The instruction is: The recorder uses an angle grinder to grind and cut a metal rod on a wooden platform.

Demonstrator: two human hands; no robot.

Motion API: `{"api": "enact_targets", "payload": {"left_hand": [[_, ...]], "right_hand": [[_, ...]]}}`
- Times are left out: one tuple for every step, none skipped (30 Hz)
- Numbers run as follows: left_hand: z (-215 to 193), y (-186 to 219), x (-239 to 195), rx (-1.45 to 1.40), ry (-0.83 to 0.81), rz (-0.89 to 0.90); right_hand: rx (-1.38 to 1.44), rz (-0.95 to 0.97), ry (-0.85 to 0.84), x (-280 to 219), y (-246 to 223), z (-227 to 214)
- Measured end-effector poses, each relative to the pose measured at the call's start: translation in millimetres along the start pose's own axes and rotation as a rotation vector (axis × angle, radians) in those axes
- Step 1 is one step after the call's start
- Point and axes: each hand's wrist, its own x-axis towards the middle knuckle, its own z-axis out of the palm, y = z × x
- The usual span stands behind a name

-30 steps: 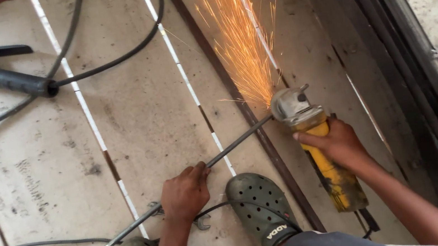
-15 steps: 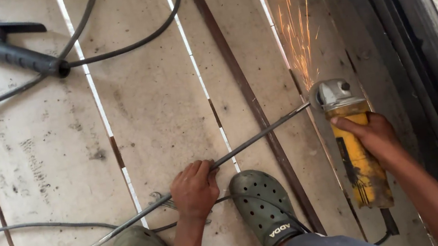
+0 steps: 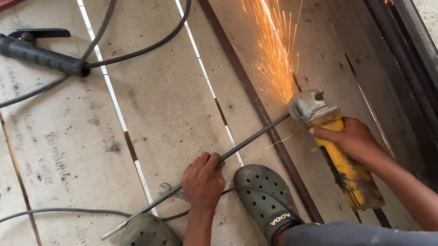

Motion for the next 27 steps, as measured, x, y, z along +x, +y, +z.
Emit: {"api": "enact_targets", "payload": {"left_hand": [[3.3, 1.3, -1.8, -0.015, 0.011, 0.008], [2.1, 3.0, -1.0, -0.019, 0.013, 0.007], [0.2, 4.3, -1.0, -0.013, 0.01, 0.009], [-1.8, 5.4, -0.9, -0.008, 0.006, 0.012], [-2.2, 5.3, -2.1, -0.006, 0.008, 0.01], [-2.3, 5.3, -2.9, 0.006, 0.002, 0.015], [-1.0, 5.3, -1.9, 0.015, -0.001, 0.021], [-0.4, 5.5, -0.9, 0.014, 0.004, 0.021], [-0.7, 5.7, -1.6, 0.022, 0.001, 0.023], [-1.1, 5.8, -2.5, 0.03, -0.003, 0.025], [0.2, 5.6, -3.8, 0.026, -0.002, 0.024], [1.3, 5.2, -5.3, 0.026, -0.011, 0.024], [1.1, 2.5, -5.5, 0.031, -0.017, 0.024], [0.9, 0.2, -3.5, 0.033, -0.012, 0.024], [1.1, 0.0, -4.9, 0.031, -0.01, 0.036], [1.9, 0.2, -6.1, 0.029, -0.009, 0.048], [3.4, 0.3, -6.3, 0.027, -0.006, 0.047], [4.9, 0.5, -6.3, 0.03, -0.017, 0.044], [3.0, -1.8, -7.6, 0.04, -0.033, 0.041], [2.3, -1.2, -5.6, 0.044, -0.033, 0.04], [1.6, 0.1, -6.2, 0.037, -0.024, 0.046], [0.9, 1.5, -6.9, 0.031, -0.015, 0.051], [1.0, 0.6, -7.0, 0.036, -0.015, 0.049], [1.0, -0.2, -6.9, 0.039, -0.006, 0.058], [2.3, 1.1, -6.9, 0.037, 0.002, 0.066], [1.8, 1.7, -9.9, 0.037, 0.001, 0.063], [2.2, 1.4, -9.4, 0.047, -0.015, 0.06]], "right_hand": [[-0.094, -0.024, -0.026, -0.9, 3.3, 0.2], [-0.097, -0.024, -0.023, -5.1, -1.1, 0.8], [-0.065, -0.041, 0.014, -9.2, -6.5, 2.0], [-0.033, -0.058, 0.05, -13.1, -12.0, 3.4], [-0.034, -0.06, 0.048, -13.6, -14.9, 2.3], [-0.049, -0.019, 0.041, -13.7, -17.9, 1.0], [-0.064, 0.021, 0.037, -12.5, -22.0, -1.4], [-0.066, 0.016, 0.039, -10.7, -22.9, -1.8], [-0.062, 0.013, 0.006, -10.6, -22.2, -1.4], [-0.058, 0.009, -0.026, -10.5, -21.4, -0.8], [-0.062, 0.01, -0.023, -11.8, -23.0, -3.3], [-0.105, 0.017, -0.019, -13.4, -24.8, -5.6], [-0.145, 0.019, -0.019, -13.5, -28.7, -5.5], [-0.146, 0.014, -0.019, -10.0, -27.9, -6.6], [-0.139, 0.037, 0.002, -8.3, -24.1, -8.5], [-0.132, 0.059, 0.023, -6.2, -20.0, -10.9], [-0.135, 0.057, 0.026, -3.1, -20.9, -12.6], [-0.153, 0.047, -0.003, 0.0, -21.9, -14.6], [-0.167, 0.036, -0.038, 2.3, -23.1, -12.5], [-0.166, 0.034, -0.042, 2.6, -29.7, -13.2], [-0.226, 0.007, -0.063, 1.7, -34.2, -13.5], [-0.286, -0.02, -0.083, 0.9, -38.5, -13.8], [-0.285, -0.022, -0.088, 4.4, -42.5, -15.4], [-0.292, 0.025, -0.089, 8.1, -46.9, -17.2], [-0.301, 0.075, -0.087, 11.0, -50.3, -21.6], [-0.303, 0.076, -0.089, 9.2, -53.0, -22.1], [-0.272, 0.088, -0.12, 8.8, -57.7, -23.5]]}}
